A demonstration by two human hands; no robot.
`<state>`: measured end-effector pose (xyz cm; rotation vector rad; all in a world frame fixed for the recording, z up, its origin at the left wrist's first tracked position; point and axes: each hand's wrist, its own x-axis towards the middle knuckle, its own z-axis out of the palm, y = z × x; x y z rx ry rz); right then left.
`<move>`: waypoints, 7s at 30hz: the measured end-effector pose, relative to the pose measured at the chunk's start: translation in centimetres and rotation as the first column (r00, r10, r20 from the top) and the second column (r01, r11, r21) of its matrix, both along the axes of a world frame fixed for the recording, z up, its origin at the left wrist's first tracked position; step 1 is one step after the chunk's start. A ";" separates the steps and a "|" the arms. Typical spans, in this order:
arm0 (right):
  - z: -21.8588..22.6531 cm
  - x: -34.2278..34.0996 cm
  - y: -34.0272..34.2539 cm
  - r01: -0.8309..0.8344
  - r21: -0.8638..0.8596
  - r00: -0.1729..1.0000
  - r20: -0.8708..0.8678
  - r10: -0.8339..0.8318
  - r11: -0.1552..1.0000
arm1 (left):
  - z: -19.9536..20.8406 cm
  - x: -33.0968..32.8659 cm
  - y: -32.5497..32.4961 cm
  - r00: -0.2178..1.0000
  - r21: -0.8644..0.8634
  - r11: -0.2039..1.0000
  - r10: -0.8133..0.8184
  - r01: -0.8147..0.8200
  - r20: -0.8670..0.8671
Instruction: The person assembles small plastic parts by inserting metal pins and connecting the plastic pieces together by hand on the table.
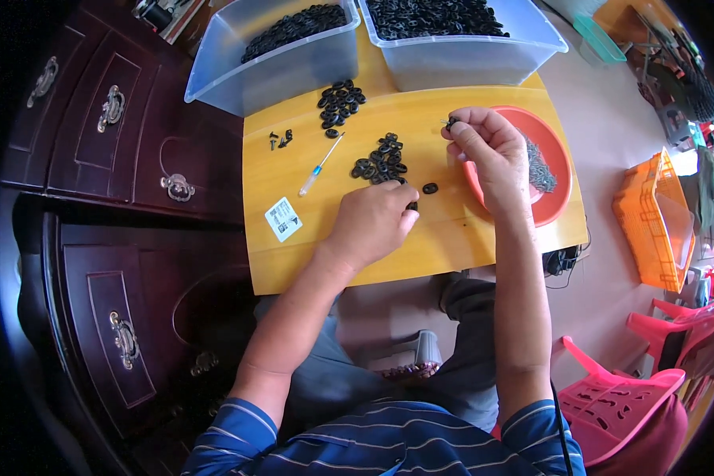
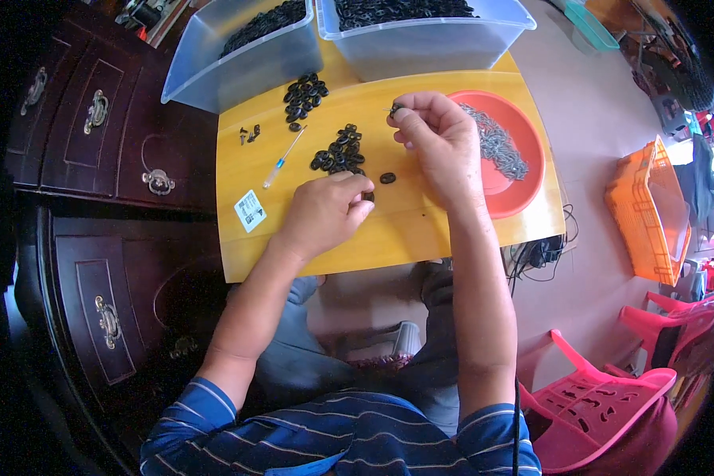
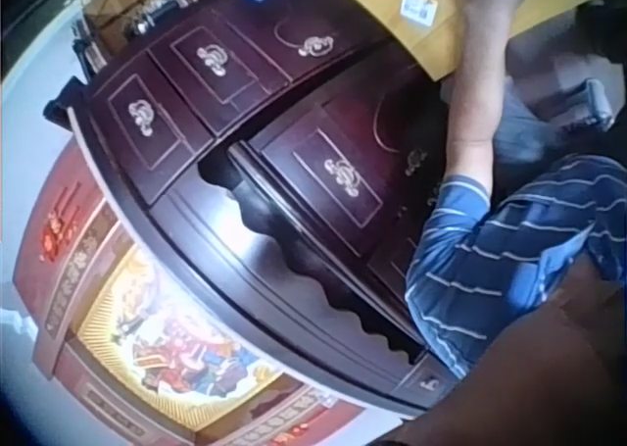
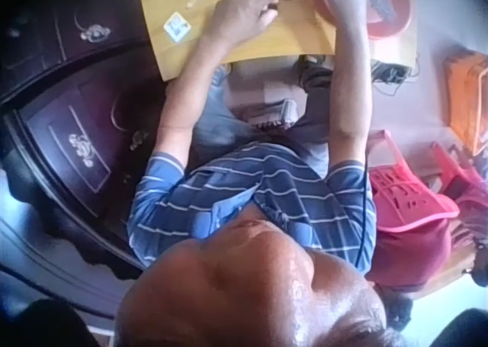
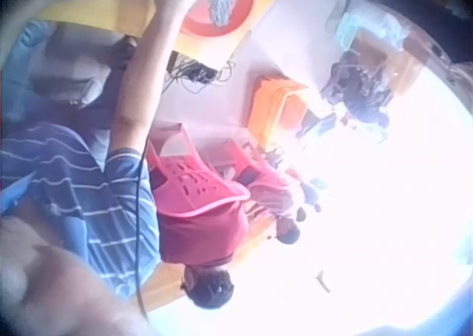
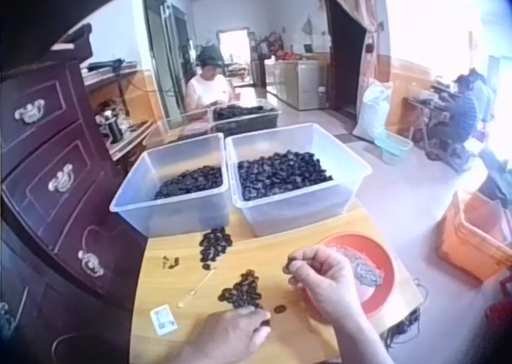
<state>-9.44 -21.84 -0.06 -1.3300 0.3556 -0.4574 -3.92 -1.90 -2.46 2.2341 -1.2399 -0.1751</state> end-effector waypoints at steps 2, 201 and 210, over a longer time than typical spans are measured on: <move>-0.1 0.1 0.4 0.006 0.005 1.000 0.011 -0.007 1.000 | 0.0 0.0 -0.1 1.000 -0.003 1.000 -0.003 0.003 -0.024; -4.0 0.4 5.1 -0.498 -0.076 0.857 -0.198 0.477 0.864 | 2.3 2.5 4.8 0.863 -0.252 0.946 0.050 -0.202 -0.503; 0.3 -1.8 0.1 -0.100 0.024 0.995 -0.016 0.101 0.995 | 14.0 12.6 4.2 0.970 -0.613 0.752 0.205 -0.242 -0.131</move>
